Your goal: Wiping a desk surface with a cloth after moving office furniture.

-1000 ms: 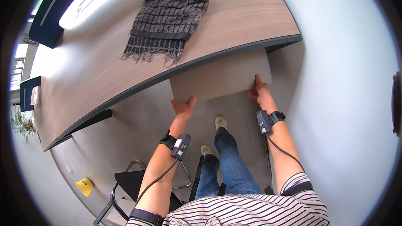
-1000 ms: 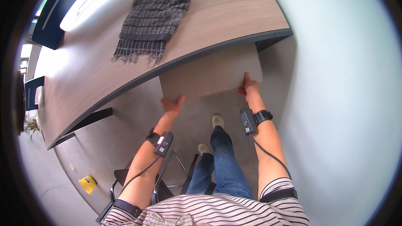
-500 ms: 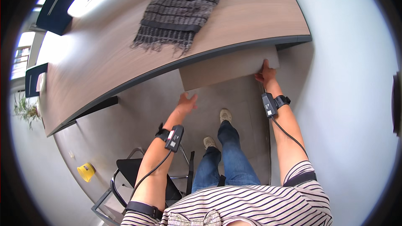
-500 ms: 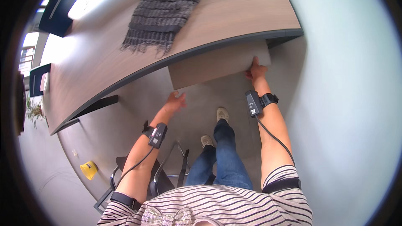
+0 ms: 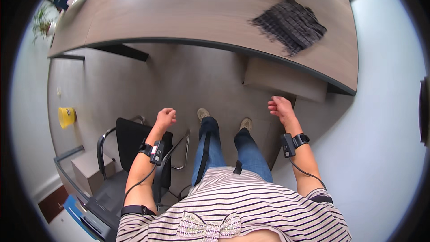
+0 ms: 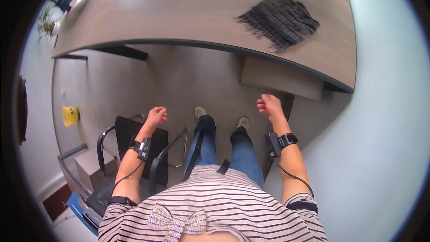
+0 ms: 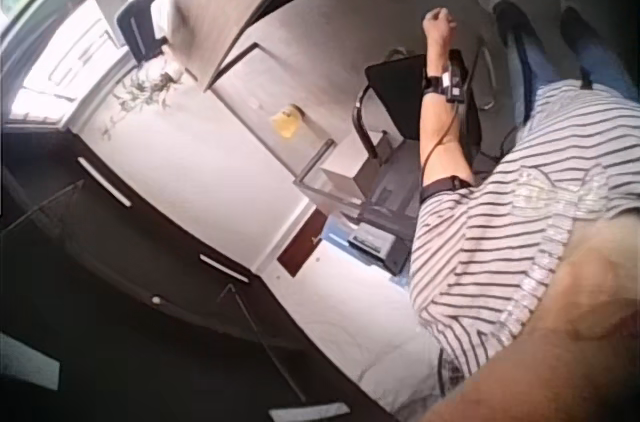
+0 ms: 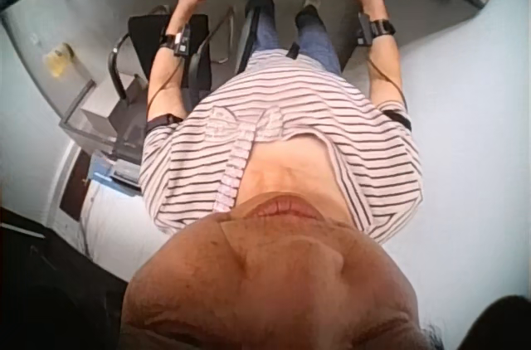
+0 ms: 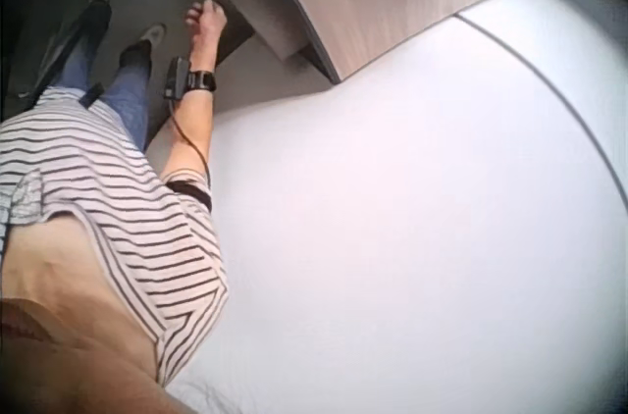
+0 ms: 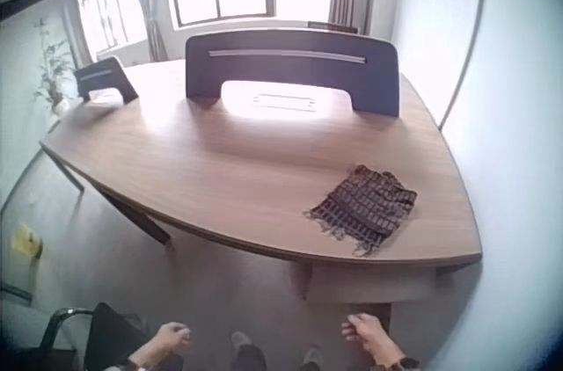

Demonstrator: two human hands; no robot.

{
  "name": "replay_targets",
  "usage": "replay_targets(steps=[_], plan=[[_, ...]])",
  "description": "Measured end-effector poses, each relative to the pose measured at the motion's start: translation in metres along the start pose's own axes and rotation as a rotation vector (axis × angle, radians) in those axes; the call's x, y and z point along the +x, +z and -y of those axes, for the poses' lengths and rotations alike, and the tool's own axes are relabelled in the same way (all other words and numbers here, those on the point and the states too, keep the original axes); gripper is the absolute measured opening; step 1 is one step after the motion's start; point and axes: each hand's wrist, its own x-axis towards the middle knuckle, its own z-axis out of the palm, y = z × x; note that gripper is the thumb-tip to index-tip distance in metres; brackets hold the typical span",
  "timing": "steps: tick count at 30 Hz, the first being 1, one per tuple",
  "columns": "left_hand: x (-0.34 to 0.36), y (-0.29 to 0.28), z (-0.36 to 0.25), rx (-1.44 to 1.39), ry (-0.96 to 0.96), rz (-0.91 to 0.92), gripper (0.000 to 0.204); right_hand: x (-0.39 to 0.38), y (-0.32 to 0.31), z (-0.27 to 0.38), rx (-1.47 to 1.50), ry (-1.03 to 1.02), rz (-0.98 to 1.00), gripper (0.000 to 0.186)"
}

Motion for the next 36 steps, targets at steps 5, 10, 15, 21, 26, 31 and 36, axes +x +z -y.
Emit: replay_targets(steps=[5, 10, 15, 21, 26, 31, 36], plan=[[0.01, -0.028, 0.031, -0.008, -0.023, 0.02, 0.027, -0.003, -0.008, -0.013, 0.074, 0.003, -0.113, 0.022], [0.024, -0.031, 0.024, -0.076, 0.088, -0.085, 0.023, -0.007, -0.031, -0.055, 0.14, 0.097, -0.154, 0.021], [0.02, -0.05, 0.062, -0.047, -0.082, -0.108, 0.02, 0.004, -0.035, -0.06, 0.183, 0.136, -0.109, 0.021], [-0.006, -0.056, 0.084, 0.052, -0.199, -0.142, 0.022, 0.017, -0.028, -0.027, 0.129, 0.059, -0.063, 0.023], [-0.027, -0.07, 0.096, -0.015, -0.212, -0.187, 0.023, 0.007, -0.015, -0.027, 0.002, -0.003, -0.062, 0.023], [-0.017, -0.098, 0.117, -0.021, 0.014, -0.26, 0.021, -0.028, -0.003, -0.064, -0.033, 0.028, -0.044, 0.02], [0.006, -0.115, 0.097, 0.261, 0.234, -0.274, 0.028, -0.03, -0.006, -0.084, -0.073, 0.042, -0.017, 0.015]])
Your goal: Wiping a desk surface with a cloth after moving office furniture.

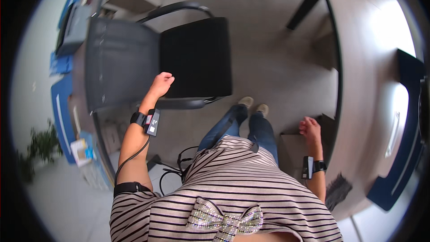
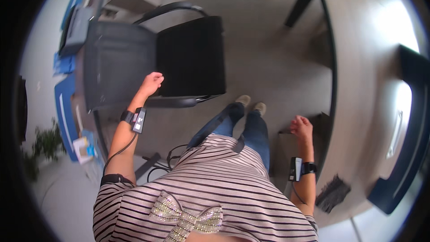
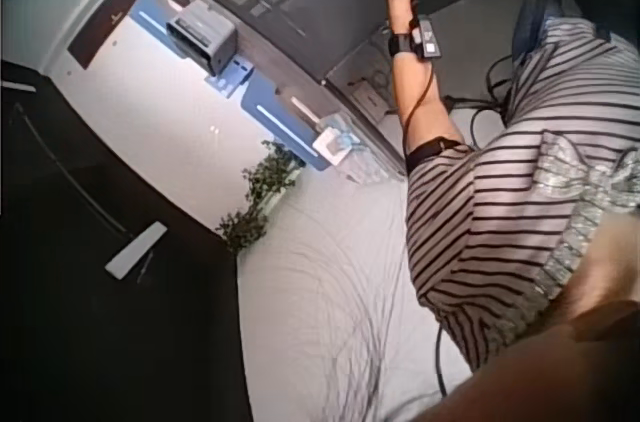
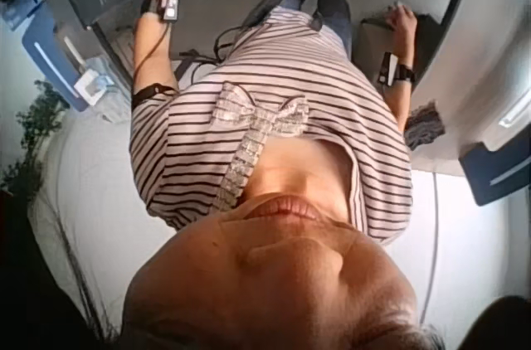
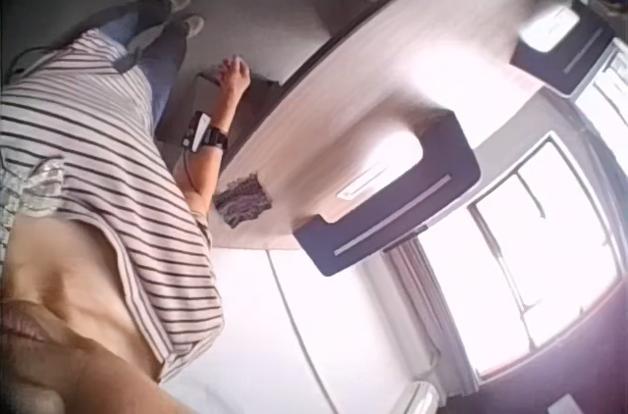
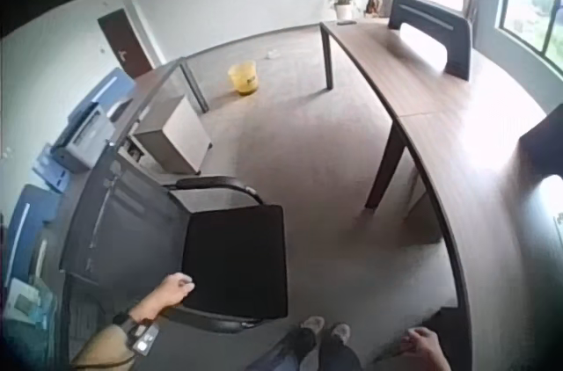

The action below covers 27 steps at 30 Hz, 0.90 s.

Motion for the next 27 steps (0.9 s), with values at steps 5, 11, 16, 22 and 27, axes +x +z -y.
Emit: replay_targets(steps=[5, 11, 16, 22, 27], plan=[[0.015, -0.021, -0.034, 0.208, 0.112, -0.168, 0.038, 0.011, -0.026, 0.039, -0.072, -0.107, -0.134, 0.019], [0.044, -0.085, -0.026, 0.475, 0.359, -0.687, 0.037, 0.008, -0.029, 0.049, -0.111, -0.143, -0.17, 0.03], [0.055, -0.102, -0.067, 0.331, 0.214, -0.689, 0.036, 0.005, -0.054, 0.044, -0.119, -0.126, -0.14, 0.034], [0.031, -0.03, -0.184, -0.751, -0.117, 0.383, 0.053, 0.014, -0.071, -0.047, 0.353, 0.283, 0.113, 0.036], [0.017, -0.006, -0.231, -0.786, -0.073, 0.455, 0.06, 0.011, -0.028, -0.03, 0.263, 0.374, 0.114, 0.062]])
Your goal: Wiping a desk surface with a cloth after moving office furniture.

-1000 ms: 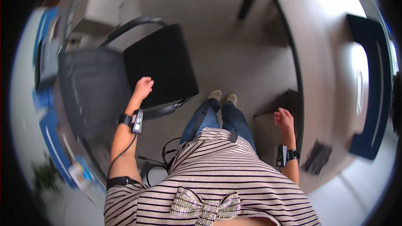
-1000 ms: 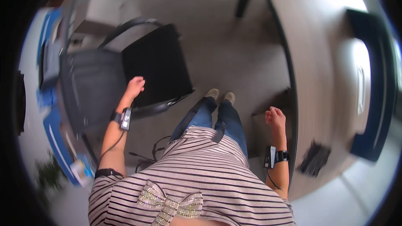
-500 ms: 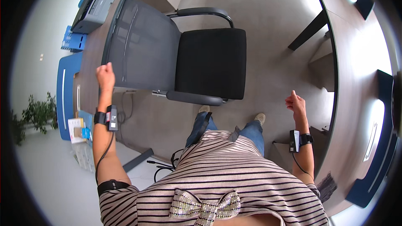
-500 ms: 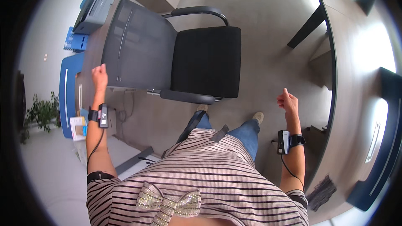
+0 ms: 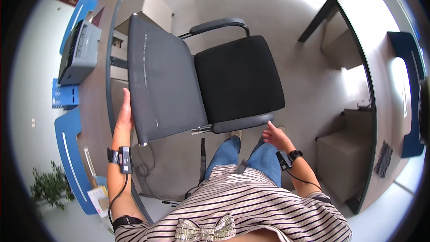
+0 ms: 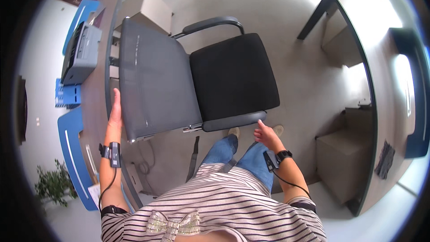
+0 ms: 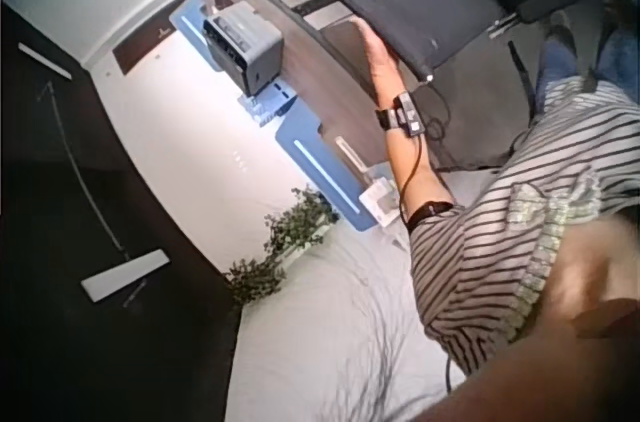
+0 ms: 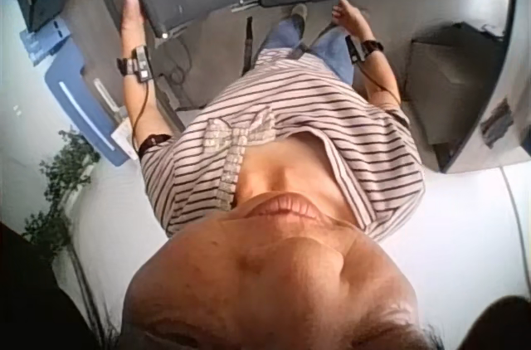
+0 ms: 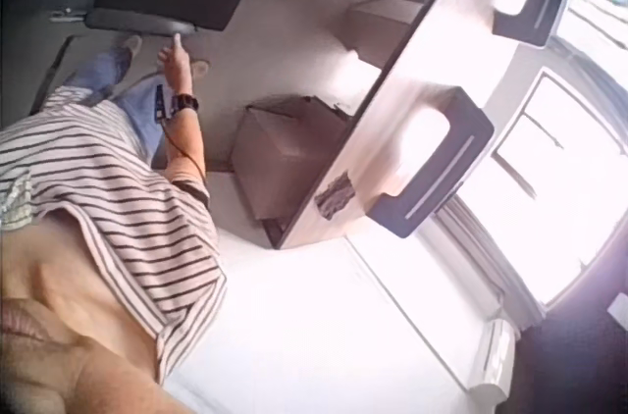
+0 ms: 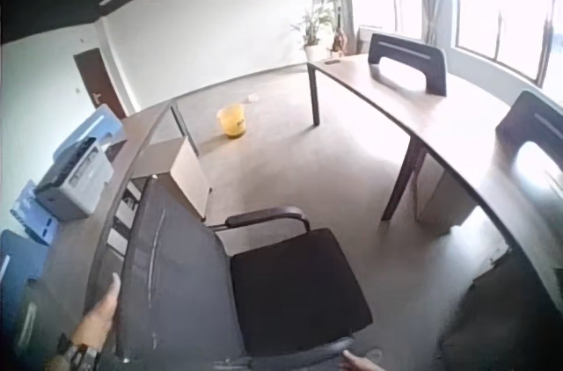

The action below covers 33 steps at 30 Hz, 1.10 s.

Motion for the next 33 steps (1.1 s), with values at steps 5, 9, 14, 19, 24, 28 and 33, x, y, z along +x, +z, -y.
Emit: replay_targets(steps=[5, 9, 14, 19, 24, 28, 33], plan=[[0.01, 0.048, -0.032, 0.048, -0.032, -0.103, 0.053, 0.041, 0.019, 0.009, 0.318, -0.028, 0.041, 0.054], [0.023, 0.057, -0.037, 0.116, 0.04, -0.066, 0.039, 0.053, 0.041, 0.023, 0.727, -0.084, 0.009, 0.048], [0.023, 0.07, -0.05, 0.275, 0.047, 0.067, 0.027, 0.066, 0.031, 0.042, 0.827, -0.111, -0.187, 0.04], [0.011, 0.125, -0.059, 0.264, 0.041, 0.154, 0.028, 0.049, -0.006, 0.063, 0.835, -0.223, -0.262, 0.037], [0.01, 0.128, -0.054, 0.26, -0.011, 0.13, 0.031, 0.016, -0.03, 0.081, 0.796, -0.263, -0.306, 0.038], [-0.008, 0.191, -0.066, 0.231, 0.018, 0.242, 0.026, -0.018, -0.074, 0.091, 0.9, -0.296, -0.387, 0.041], [-0.014, 0.274, -0.08, 0.197, -0.019, 0.382, 0.019, -0.031, -0.15, 0.103, 1.059, -0.403, -0.467, 0.041]])
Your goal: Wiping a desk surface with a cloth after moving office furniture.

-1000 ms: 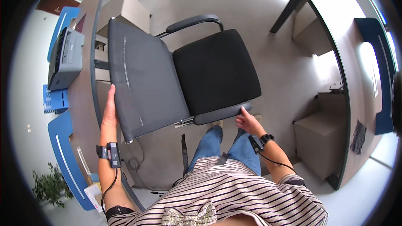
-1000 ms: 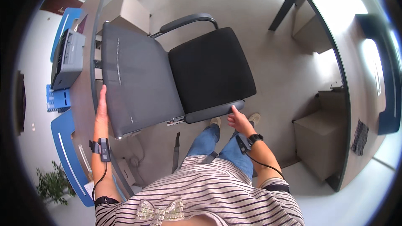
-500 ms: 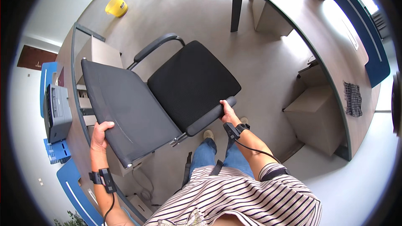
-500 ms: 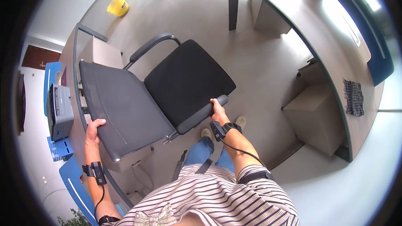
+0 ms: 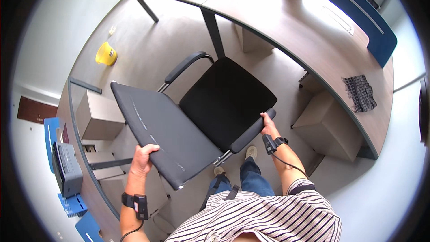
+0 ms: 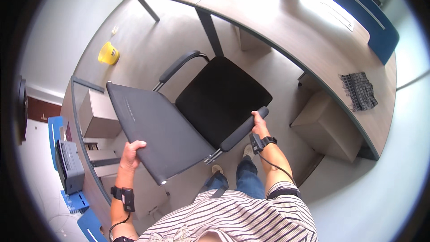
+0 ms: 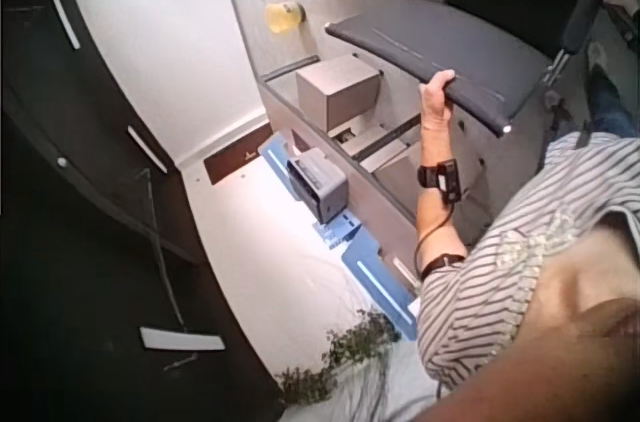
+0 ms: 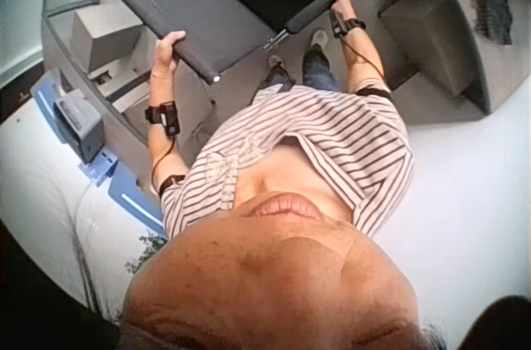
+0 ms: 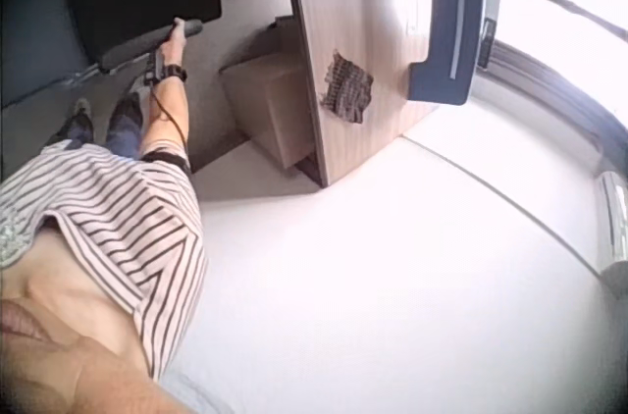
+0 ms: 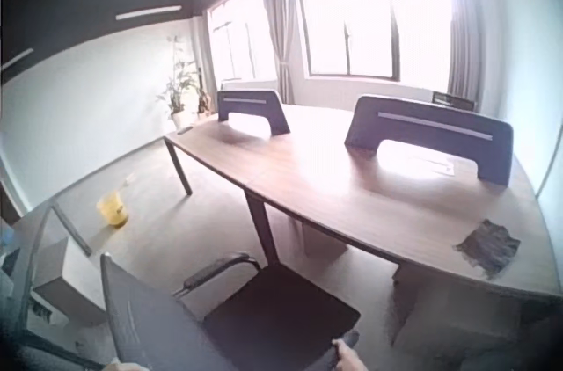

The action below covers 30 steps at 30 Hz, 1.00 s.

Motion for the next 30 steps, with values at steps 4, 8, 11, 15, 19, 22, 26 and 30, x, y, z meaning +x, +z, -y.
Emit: replay_targets(steps=[4, 8, 11, 15, 19, 22, 26, 30], plan=[[0.028, 0.095, -0.012, -0.016, 0.031, 0.133, 0.014, 0.016, -0.028, 0.087, 0.075, -0.078, 0.002, 0.036], [0.05, 0.185, -0.045, -0.022, -0.026, 0.317, 0.012, 0.002, -0.065, 0.164, -0.116, -0.259, -0.068, 0.029], [0.065, 0.237, -0.065, -0.057, 0.005, 0.364, 0.011, -0.054, -0.067, 0.186, -0.351, -0.379, 0.014, 0.025], [0.079, 0.294, -0.095, -0.012, 0.02, 0.401, 0.015, -0.115, -0.065, 0.192, -0.512, -0.478, -0.007, 0.017], [0.078, 0.309, -0.1, 0.015, -0.011, 0.442, 0.017, -0.163, -0.048, 0.162, -0.65, -0.692, 0.117, 0.019], [0.071, 0.303, -0.108, 0.124, 0.028, 0.417, 0.019, -0.197, -0.024, 0.166, -0.677, -0.878, 0.226, 0.027], [0.072, 0.284, -0.097, 0.276, 0.026, 0.427, 0.02, -0.256, 0.018, 0.17, -0.897, -1.159, 0.359, 0.049], [0.077, 0.252, -0.06, 0.284, -0.045, 0.341, 0.027, -0.261, 0.021, 0.165, -1.049, -1.013, 0.785, 0.057]])
